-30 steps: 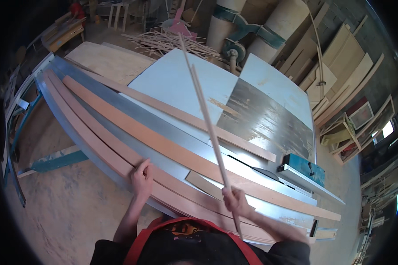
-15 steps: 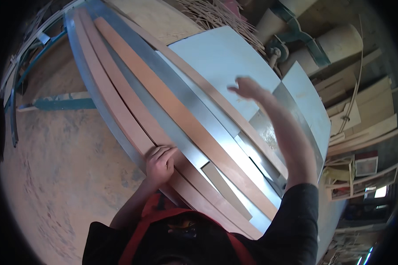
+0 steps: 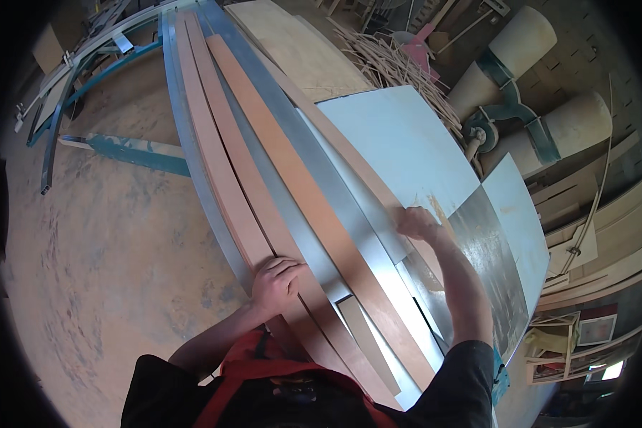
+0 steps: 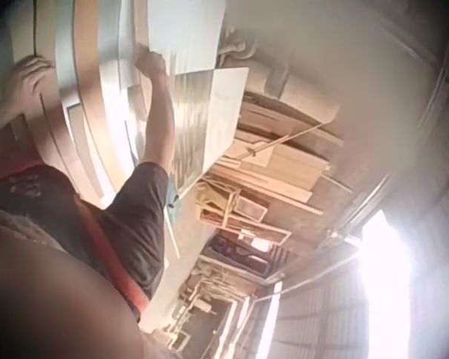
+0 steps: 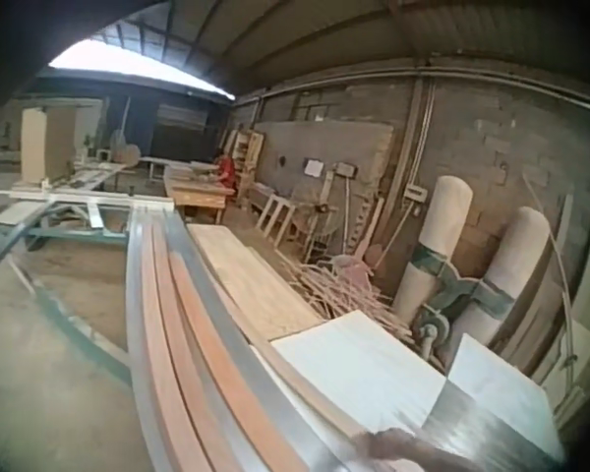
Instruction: Arranging and aligning long wooden planks on a sliding table saw in a workshop.
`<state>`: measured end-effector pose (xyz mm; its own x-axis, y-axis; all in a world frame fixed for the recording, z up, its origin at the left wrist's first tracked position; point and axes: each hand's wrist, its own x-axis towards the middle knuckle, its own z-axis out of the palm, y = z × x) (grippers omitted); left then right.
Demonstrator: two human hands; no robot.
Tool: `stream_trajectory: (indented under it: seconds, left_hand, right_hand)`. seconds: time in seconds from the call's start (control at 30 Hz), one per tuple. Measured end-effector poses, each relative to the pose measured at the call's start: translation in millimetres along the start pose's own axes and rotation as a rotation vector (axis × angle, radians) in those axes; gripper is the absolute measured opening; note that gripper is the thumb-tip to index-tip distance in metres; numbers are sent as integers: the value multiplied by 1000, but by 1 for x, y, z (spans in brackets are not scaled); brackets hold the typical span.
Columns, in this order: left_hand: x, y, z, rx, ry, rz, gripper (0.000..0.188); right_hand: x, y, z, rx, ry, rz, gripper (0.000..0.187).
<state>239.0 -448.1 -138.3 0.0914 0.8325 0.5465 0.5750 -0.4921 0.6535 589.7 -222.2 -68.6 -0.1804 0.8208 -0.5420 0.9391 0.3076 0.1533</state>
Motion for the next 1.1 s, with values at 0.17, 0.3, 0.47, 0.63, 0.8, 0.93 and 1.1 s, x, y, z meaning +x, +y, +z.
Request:
stream_trajectory:
  seconds: [0.17,0.3,0.47,0.63,0.8,0.93,1.1]
  left_hand:
    - [-9,10,-7,-39,-57,-58,25]
    - [18,19,4,-136,-95,-5,25]
    - [91,26,49,25,-110,136,63]
    - [188,13,70,316,6,145,83]
    - [253,-11,110,402,131,274,73]
    - [275,-28,133,373,30,349,61]
    - [305,-22,126,360,172,509,48]
  right_hand:
    - [-124,23,2,-234,280,-7,39]
    - [-236,30,-11,-337,397,314,41]
    - [-350,38,-37,-401,648,303,45]
    - [-407,-4,-42,-311,670,268,41]
    - [-415,2,-47,-325,724,298,38]
    - [-391,43,-44,-346,797,277,42]
    - [-373,80,-23,-303,888,247,44]
